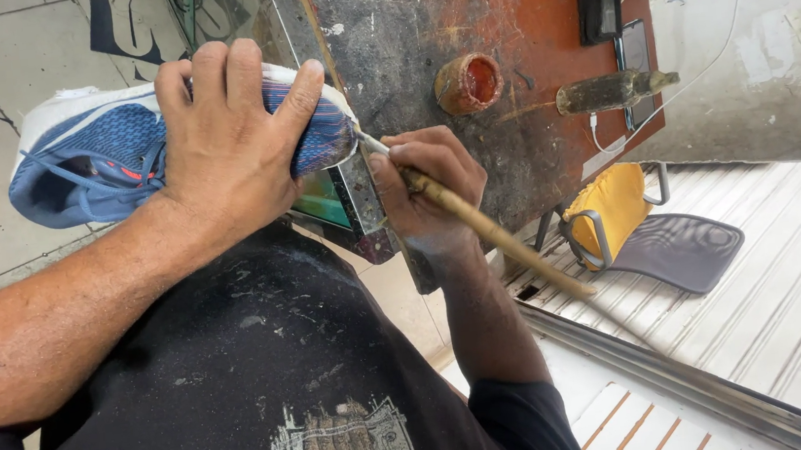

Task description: Applying a liquid coating to a shoe sole using a brush and refilling the liquid container

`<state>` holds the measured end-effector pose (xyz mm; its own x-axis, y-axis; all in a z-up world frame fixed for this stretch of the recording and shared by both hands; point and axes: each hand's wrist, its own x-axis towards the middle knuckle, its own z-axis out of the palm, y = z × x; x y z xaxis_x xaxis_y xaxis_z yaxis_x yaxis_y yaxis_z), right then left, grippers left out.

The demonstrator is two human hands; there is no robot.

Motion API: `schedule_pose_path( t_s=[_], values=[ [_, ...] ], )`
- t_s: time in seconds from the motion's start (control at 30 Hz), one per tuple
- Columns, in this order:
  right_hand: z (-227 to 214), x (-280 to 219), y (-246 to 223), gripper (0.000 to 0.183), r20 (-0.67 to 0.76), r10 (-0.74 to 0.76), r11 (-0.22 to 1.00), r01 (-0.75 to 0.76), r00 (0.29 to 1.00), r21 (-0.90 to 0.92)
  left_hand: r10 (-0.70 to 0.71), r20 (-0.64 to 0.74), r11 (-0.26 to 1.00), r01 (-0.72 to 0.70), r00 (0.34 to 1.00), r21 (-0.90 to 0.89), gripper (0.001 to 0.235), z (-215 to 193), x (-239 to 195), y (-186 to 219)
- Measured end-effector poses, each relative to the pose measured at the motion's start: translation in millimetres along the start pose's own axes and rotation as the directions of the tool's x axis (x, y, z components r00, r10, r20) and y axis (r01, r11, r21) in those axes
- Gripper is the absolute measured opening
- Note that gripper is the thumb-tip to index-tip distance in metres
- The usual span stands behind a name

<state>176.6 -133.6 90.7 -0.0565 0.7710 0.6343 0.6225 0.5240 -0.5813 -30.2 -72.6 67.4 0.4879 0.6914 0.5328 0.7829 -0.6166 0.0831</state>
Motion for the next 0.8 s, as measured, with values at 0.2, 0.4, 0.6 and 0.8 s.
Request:
schedule_pose_path(
  t_s=[0.2,0.4,0.6,0.8],
  values=[
    [-3,-4,4,0.016,0.05,0.327,0.94,-0.33,0.944,0.082,0.005,0.002,1.0,-0.005,1.0,0.006,0.083,0,0,0],
    [0,1,11,0.016,0.025,0.269,0.949,-0.27,0.963,0.162,0.005,0.005,1.0,-0.005,1.0,-0.006,0.082,0,0,-1],
    [-39,17,-6,0.012,0.211,0.198,0.958,-0.235,0.957,0.165,-0.018,0.193,0.968,0.065,0.981,-0.241,0.107,7,0,-13],
    [-101,40,37,0.008,-0.02,0.238,0.961,-0.233,0.971,0.146,0.216,0.445,0.528,0.279,0.869,-0.802,0.13,8,10,-43]
  ],
)
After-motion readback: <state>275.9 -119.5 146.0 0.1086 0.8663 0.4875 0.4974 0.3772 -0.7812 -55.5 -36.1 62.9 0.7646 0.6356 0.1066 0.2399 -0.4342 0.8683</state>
